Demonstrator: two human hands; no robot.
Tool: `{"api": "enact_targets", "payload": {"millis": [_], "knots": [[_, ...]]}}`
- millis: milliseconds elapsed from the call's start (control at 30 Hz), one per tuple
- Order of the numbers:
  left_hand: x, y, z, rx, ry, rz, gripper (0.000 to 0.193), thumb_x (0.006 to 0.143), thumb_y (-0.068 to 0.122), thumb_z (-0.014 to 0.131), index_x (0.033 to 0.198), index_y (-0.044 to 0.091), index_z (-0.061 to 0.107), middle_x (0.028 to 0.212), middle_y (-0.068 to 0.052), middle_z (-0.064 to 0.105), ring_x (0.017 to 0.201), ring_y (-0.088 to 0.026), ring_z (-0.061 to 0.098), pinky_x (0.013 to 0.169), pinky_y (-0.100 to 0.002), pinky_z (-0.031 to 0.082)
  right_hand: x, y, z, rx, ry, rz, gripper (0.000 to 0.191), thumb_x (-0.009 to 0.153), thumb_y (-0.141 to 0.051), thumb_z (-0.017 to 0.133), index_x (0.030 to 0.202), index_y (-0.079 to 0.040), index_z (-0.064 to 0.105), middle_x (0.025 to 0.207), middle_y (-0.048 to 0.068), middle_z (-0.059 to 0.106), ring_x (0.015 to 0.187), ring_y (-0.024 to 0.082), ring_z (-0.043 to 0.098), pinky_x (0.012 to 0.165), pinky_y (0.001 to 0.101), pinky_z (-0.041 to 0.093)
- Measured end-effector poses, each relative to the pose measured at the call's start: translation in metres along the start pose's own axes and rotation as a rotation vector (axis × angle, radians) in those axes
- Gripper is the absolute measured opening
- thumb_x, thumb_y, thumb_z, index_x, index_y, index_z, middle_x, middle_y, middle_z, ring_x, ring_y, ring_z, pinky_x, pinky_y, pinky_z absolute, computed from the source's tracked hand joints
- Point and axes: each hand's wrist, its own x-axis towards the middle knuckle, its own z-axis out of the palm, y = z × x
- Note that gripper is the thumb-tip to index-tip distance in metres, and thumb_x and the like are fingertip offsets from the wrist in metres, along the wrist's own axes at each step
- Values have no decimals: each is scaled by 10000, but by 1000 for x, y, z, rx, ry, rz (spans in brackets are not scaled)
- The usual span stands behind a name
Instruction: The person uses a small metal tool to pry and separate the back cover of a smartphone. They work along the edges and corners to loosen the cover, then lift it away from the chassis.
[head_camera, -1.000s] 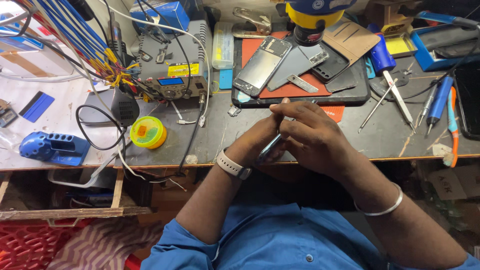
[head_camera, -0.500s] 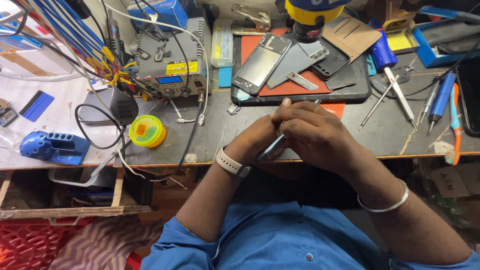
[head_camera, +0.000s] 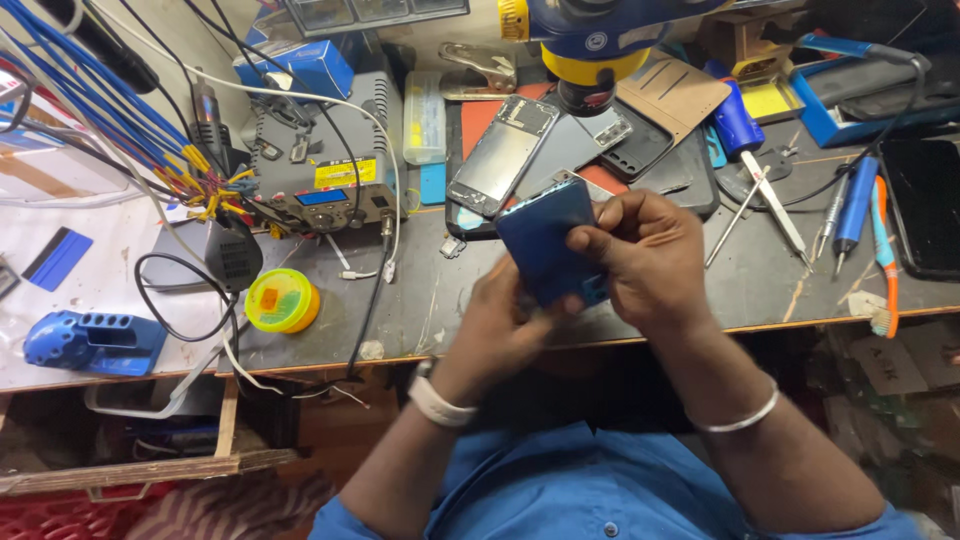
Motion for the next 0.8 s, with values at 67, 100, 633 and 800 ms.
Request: {"api": "enact_targets", "payload": {"millis": [67,100,633,800], "knots": [[-2,3,13,-9,60,-149,281,991,224,699,1132,-15,654,927,-106,759,837,-172,740,757,-299,577,-7,5,5,-231,84,-18,179,872,28,804,969,-1,657,945,74,722,846,97,675,795,245,575],[-4,4,18,30,83,-191,258,980,207,712,1115,-7,662,905,-104,765,814,-156,749,732,-300,578,-12,6,8,-348,130,-27,167,890,12,803,990,6,670,931,65,721,829,85,661,776,233,563],[-21,-14,23,-194,113,-177,218,991,75,710,1182,-23,671,1018,-81,753,919,-103,692,816,-271,577,-16,3,8,-483,39,-14,268,872,-10,839,872,-32,573,896,31,686,812,66,614,734,233,539],[-22,-19,19,-61,101,-255,170,1021,148,691,1068,-12,721,951,-71,764,828,-115,691,741,-273,567,-25,-1,-1,-670,41,-64,267,862,-73,825,1063,-24,657,978,35,709,908,86,670,846,257,566]]}}
